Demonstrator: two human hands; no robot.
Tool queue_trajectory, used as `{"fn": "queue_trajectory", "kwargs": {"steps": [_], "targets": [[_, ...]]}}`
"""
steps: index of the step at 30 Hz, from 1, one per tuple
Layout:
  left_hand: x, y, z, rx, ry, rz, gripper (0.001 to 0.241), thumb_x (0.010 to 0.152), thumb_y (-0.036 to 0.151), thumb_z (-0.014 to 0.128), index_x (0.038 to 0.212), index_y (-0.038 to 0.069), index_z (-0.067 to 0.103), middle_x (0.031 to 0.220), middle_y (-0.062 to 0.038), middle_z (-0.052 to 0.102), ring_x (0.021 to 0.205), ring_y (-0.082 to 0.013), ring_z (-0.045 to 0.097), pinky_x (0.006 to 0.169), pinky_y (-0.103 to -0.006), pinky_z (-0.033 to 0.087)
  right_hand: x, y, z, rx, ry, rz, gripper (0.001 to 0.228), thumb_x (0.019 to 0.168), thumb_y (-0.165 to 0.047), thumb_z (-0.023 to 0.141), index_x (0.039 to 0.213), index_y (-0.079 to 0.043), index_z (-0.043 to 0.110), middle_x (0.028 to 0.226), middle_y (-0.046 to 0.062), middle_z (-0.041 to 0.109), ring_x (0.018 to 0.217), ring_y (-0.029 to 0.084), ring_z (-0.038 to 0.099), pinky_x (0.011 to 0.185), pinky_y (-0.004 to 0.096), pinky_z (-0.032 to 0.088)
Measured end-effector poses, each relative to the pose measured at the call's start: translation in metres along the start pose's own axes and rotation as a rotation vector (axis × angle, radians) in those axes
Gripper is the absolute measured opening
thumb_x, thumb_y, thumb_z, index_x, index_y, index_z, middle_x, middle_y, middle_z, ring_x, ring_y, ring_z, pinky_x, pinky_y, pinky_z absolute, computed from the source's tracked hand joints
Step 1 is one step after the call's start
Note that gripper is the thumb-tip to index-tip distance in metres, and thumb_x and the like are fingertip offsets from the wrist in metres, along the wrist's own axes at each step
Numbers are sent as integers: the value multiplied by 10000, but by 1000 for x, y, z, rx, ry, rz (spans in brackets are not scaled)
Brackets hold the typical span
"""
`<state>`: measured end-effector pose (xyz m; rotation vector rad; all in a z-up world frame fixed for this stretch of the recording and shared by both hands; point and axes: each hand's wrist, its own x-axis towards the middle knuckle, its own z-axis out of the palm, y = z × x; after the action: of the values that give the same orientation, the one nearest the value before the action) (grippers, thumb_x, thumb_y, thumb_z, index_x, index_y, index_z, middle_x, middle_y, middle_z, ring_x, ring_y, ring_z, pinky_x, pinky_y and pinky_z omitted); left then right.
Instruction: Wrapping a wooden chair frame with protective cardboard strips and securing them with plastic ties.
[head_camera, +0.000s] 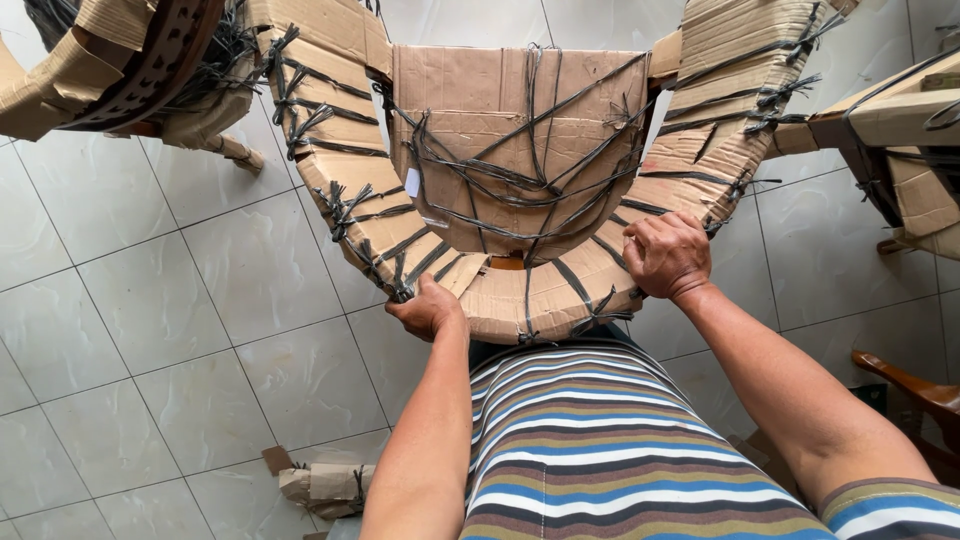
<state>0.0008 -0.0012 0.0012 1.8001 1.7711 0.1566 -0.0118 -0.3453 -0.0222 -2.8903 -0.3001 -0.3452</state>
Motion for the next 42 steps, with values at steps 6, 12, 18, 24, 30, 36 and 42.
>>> {"fn": "queue_trajectory", "kwargs": {"steps": [6,12,18,24,30,36,42], "targets": [[-2,4,-1,6,4,-7,634,653,340,748,1248,159,624,1077,-127,764,1086,-364,723,898,-459,570,-2,2,4,1,2,-2,80,817,-332,641,844,-273,686,725,-26,651,830,152,715,965,312,525],[3,-3,3,6,3,-4,624,658,341,745,1242,158,624,1071,-123,763,1084,-363,723,895,-461,568,1,-1,-1,-4,2,8,75,819,-328,640,850,-277,686,729,-30,657,833,150,718,967,311,523],[-4,6,-5,4,-7,-7,632,659,339,749,1248,148,622,1076,-129,763,1087,-365,722,898,-459,569,-1,0,1,3,-3,13,81,826,-345,642,843,-274,678,724,-33,651,830,149,716,970,307,523],[0,4,-3,8,-5,-11,631,661,359,752,1239,138,628,1072,-135,762,1087,-365,721,894,-460,572,0,0,-1,-2,-4,9,81,818,-341,648,845,-274,687,728,-36,659,827,148,718,966,310,527],[-2,5,-3,2,-8,-7,620,662,347,750,1233,142,622,1068,-125,761,1083,-364,722,897,-462,570,-3,2,4,-16,-8,9,86,818,-335,640,862,-282,692,751,-31,664,838,150,715,973,309,519],[0,6,-3,15,-5,-9,616,660,356,751,1221,130,632,1063,-126,763,1081,-359,724,893,-460,571,0,-1,-2,11,-19,13,90,827,-342,647,857,-268,690,734,-29,657,834,152,718,968,317,525],[-2,8,-5,13,-12,-10,623,668,346,748,1240,134,624,1081,-124,761,1089,-358,721,899,-454,571,2,-2,-4,7,-6,13,83,832,-343,647,841,-269,683,717,-30,648,814,155,715,958,315,530]]}}
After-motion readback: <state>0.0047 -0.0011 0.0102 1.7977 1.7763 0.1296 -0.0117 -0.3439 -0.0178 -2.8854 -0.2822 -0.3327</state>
